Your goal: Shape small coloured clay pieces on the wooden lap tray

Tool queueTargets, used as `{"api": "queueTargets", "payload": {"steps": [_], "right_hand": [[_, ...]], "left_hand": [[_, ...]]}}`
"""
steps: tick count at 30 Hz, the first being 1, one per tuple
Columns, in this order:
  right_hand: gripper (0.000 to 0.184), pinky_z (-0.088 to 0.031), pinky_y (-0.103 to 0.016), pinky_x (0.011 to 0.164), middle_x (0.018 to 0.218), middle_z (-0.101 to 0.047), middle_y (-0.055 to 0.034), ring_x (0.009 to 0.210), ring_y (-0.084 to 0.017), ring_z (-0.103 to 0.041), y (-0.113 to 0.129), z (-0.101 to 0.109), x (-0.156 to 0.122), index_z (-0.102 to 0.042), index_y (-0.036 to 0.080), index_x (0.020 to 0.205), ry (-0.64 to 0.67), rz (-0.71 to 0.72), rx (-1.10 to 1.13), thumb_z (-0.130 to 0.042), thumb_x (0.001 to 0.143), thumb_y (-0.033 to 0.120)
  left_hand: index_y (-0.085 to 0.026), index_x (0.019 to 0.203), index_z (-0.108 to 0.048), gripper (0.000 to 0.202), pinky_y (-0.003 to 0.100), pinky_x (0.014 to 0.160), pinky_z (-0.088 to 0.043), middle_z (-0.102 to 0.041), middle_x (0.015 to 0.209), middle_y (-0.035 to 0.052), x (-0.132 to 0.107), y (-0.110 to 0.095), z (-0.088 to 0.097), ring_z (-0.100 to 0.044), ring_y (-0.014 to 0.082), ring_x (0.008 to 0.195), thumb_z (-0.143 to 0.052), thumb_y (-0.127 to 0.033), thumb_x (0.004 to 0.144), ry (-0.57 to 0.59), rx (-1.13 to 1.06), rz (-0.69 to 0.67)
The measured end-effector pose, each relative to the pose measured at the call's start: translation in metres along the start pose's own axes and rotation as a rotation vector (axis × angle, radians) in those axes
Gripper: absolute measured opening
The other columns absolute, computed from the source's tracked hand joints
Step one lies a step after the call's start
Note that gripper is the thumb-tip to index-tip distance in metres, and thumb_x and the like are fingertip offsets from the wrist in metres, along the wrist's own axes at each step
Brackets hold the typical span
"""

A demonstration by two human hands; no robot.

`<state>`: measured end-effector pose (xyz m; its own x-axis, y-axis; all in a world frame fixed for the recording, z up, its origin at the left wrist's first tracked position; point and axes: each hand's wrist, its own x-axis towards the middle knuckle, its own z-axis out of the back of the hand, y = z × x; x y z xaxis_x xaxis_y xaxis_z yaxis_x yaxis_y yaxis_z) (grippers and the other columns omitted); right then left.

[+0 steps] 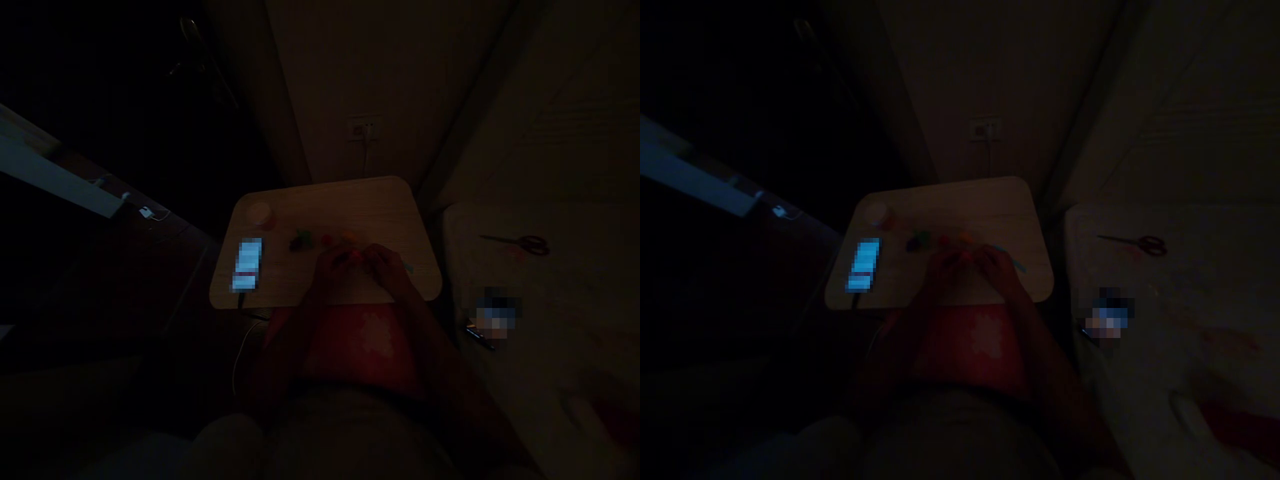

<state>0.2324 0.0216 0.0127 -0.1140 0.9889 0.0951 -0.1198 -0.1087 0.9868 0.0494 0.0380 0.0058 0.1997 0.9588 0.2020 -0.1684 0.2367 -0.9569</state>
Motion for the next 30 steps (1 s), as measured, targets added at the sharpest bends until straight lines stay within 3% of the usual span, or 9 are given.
{"api": "queueTargets", "payload": {"steps": [8,12,18,22,26,30], "right_hand": [[0.042,-0.041,-0.029,0.062,0.072,-0.066,-0.0007,0.065,-0.015,-0.052,0.002,-0.002,0.001,-0.067,0.023,0.084,0.014,0.047,-0.121,-0.070,0.089,0.064],[0.039,-0.043,-0.029,0.064,0.078,-0.070,-0.0022,0.070,-0.017,-0.057,0.003,-0.002,-0.001,-0.072,0.022,0.090,0.061,0.055,-0.151,-0.074,0.088,0.061],[0.042,-0.044,-0.029,0.061,0.077,-0.072,-0.0037,0.068,-0.017,-0.059,0.003,0.000,-0.002,-0.074,0.021,0.089,0.072,0.034,-0.124,-0.074,0.088,0.063],[0.047,-0.047,-0.030,0.059,0.075,-0.073,-0.0048,0.066,-0.018,-0.061,0.001,0.001,-0.005,-0.075,0.021,0.084,0.074,0.032,-0.109,-0.074,0.087,0.068],[0.050,-0.055,-0.033,0.064,0.088,-0.081,-0.0085,0.073,-0.023,-0.069,-0.002,0.002,-0.007,-0.082,0.023,0.093,0.093,0.019,-0.026,-0.076,0.084,0.072],[0.048,-0.059,-0.036,0.069,0.090,-0.082,-0.0094,0.078,-0.026,-0.073,-0.007,0.005,-0.007,-0.085,0.024,0.098,0.086,-0.007,-0.020,-0.081,0.082,0.069]], "left_hand": [[-0.019,0.086,-0.082,0.026,0.035,0.085,-0.059,-0.082,0.090,0.0071,-0.002,-0.004,0.001,-0.074,0.0223,0.086,-0.077,-0.044,0.093,-0.030,0.093,-0.054],[-0.019,0.085,-0.083,0.026,0.036,0.088,-0.059,-0.082,0.089,0.0071,-0.003,-0.006,0.002,-0.074,0.0225,0.086,-0.072,-0.039,0.097,-0.017,0.081,-0.070],[-0.021,0.082,-0.083,0.035,0.042,0.100,-0.058,-0.079,0.093,0.0079,0.002,-0.003,0.003,-0.071,0.0248,0.096,-0.071,-0.049,0.099,0.004,0.063,-0.060],[-0.022,0.084,-0.085,0.031,0.045,0.107,-0.055,-0.072,0.105,0.0086,0.005,0.005,0.003,-0.068,0.0258,0.109,-0.082,-0.051,0.091,-0.011,0.028,-0.066],[-0.022,0.081,-0.085,0.033,0.046,0.107,-0.055,-0.071,0.106,0.0087,0.004,0.012,0.001,-0.067,0.0265,0.111,-0.088,-0.055,0.084,0.023,-0.078,-0.064],[-0.022,0.086,-0.086,0.042,0.044,0.104,-0.055,-0.070,0.108,0.0092,0.000,0.008,0.002,-0.067,0.0256,0.109,-0.083,-0.064,0.086,0.067,-0.190,-0.027]]}}
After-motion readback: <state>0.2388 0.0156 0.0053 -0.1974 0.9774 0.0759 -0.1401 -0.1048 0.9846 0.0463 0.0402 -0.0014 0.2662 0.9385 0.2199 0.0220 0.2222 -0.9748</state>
